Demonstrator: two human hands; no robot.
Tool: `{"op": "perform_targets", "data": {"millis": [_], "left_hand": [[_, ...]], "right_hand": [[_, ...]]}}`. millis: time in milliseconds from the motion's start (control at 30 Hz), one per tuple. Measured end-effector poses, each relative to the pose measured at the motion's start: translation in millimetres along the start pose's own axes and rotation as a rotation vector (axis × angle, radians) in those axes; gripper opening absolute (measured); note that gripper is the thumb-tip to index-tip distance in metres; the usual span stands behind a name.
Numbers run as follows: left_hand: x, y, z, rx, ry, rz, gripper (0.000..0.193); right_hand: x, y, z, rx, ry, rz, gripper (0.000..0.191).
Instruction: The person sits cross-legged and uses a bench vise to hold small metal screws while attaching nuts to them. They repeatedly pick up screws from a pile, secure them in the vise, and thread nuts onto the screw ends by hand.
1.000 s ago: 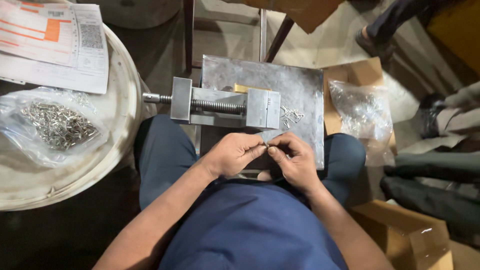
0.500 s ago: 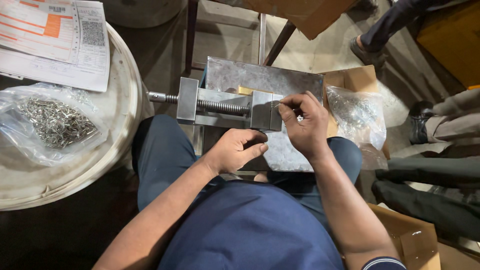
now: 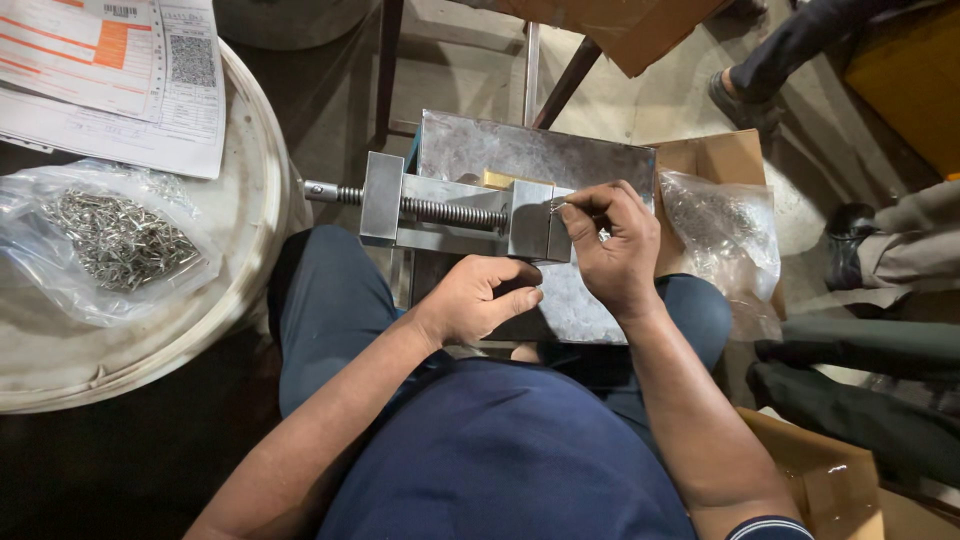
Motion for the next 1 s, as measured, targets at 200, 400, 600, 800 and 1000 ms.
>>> {"op": "perform_targets", "data": {"millis": [200,400,600,800,1000], "left_hand": [[-6.3,0.5,0.2,0.006,-0.001,0.016,0.03],[-2.0,-1.5,-0.8,0.004,-0.098,0.089,0.026],[9.1,1.3,-0.7,0.003,-0.166,0.056,0.024],[-24.2,1.5,-2.2,-0.007,-0.276,0.031,0.025],[20.9,-9.0,11.1,0.018,-0.502,0.05,0.031]], "right_hand": [[-7.0,-2.5,-0.5,-0.012,0.027,-0.045,0.008],[0.9,7.7,-8.3,-0.01,0.018,-0.04,0.011],[51.3,46.6,-35.2,0.161,-0.12,0.243,0.012],[59.1,80.4,-45.6,0.122,0.144,0.173,0.021],[42.8,81.3,-26.5,-0.053,0.763,-0.171,0.042]]}}
Point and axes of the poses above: each hand's wrist, its own y-axis away from the middle knuckle, its own z-axis out of the palm, x = y × z, the point moved 3 cm from there along -y, towards the middle knuckle, and after that the axes turned 1 degree about -x, right-handed, at the moved point
